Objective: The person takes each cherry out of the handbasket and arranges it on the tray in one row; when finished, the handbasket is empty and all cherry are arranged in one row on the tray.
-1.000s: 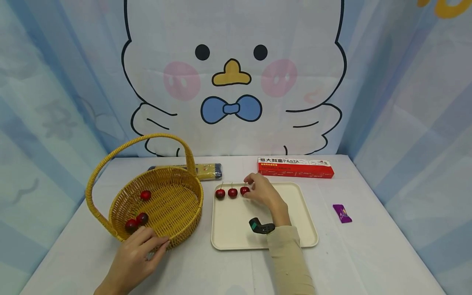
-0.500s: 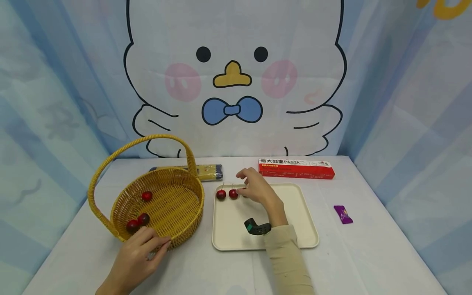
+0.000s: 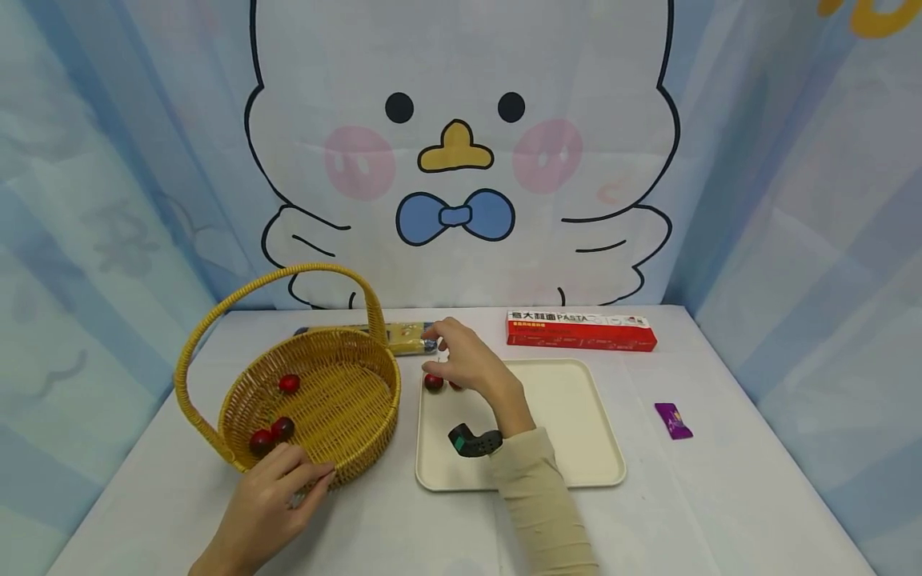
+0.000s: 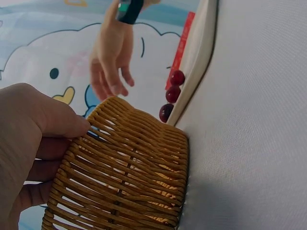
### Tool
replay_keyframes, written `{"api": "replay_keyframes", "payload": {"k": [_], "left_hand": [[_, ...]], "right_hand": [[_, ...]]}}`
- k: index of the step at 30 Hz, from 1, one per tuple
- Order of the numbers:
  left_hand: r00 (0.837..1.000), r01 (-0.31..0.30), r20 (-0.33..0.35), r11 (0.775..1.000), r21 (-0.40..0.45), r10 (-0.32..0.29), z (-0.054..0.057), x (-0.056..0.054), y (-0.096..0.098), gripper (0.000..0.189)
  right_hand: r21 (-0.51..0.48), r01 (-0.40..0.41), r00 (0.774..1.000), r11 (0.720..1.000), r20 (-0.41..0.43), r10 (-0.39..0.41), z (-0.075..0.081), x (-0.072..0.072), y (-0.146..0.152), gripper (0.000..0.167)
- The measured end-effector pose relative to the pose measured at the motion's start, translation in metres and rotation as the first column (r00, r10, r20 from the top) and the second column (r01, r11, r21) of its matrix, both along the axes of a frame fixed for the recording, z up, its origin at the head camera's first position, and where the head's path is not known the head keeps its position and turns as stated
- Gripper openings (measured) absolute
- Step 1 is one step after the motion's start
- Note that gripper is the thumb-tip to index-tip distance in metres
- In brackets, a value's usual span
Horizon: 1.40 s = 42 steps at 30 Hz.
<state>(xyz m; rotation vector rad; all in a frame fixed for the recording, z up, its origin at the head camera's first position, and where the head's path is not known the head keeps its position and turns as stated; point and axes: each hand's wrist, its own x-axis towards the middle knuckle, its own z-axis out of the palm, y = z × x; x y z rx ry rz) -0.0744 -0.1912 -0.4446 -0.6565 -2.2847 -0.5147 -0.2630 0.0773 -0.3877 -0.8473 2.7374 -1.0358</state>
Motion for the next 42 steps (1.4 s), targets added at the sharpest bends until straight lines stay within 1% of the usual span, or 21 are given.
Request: {"api": "replay_keyframes", "payload": {"k": [3, 7, 11, 15, 20, 25, 28, 31, 35, 42], "left_hand": [[1.0, 0.003, -0.006, 1.0, -0.001, -0.003, 0.0, 0.0, -0.001, 0.059], [1.0, 0.023, -0.011, 1.0, 0.008, -0.023, -0.001, -0.001, -0.001, 0.058], [1.0, 0.027, -0.012, 1.0, 0.005, -0.027, -0.001, -0.001, -0.002, 0.057], [1.0, 0.019, -0.018, 1.0, -0.004, -0.019, 0.0, -0.001, -0.001, 0.057], [1.0, 0.011, -0.015, 1.0, -0.009, -0.011, 0.001, 0.0, -0.001, 0.058], [1.0, -0.004, 0.003, 1.0, -0.024, 0.004, 0.002, 0.001, 0.0, 0.059], [1.0, -0.006, 0.002, 1.0, -0.023, 0.006, 0.002, 0.001, 0.0, 0.059], [1.0, 0.006, -0.005, 1.0, -0.014, -0.006, 0.001, 0.0, 0.0, 0.058], [1.0, 0.019, -0.009, 1.0, -0.006, -0.019, 0.0, 0.0, -0.001, 0.057], [0.999, 0.026, -0.019, 1.0, -0.006, -0.026, 0.0, -0.001, -0.002, 0.056]], "right_hand": [[-0.017, -0.056, 0.998, 0.998, -0.021, 0.055, 0.003, 0.001, -0.012, 0.046], [-0.027, -0.112, 0.992, 0.993, -0.053, 0.111, 0.008, 0.001, -0.028, 0.044], [0.004, -0.173, 0.981, 0.985, -0.084, 0.173, 0.017, 0.0, -0.046, 0.043], [0.041, -0.228, 0.968, 0.973, -0.094, 0.231, 0.027, -0.004, -0.065, 0.041], [0.109, -0.282, 0.95, 0.953, -0.104, 0.293, 0.032, -0.009, -0.09, 0.041], [0.169, -0.32, 0.934, 0.932, -0.106, 0.34, 0.03, -0.01, -0.116, 0.044], [0.177, -0.353, 0.923, 0.919, -0.095, 0.373, 0.025, -0.01, -0.132, 0.046], [0.191, -0.379, 0.913, 0.905, -0.085, 0.4, 0.019, -0.011, -0.147, 0.045], [0.22, -0.391, 0.905, 0.894, -0.081, 0.417, 0.011, -0.013, -0.166, 0.043], [0.253, -0.406, 0.901, 0.878, -0.047, 0.43, 0.005, -0.016, -0.19, 0.044]]}}
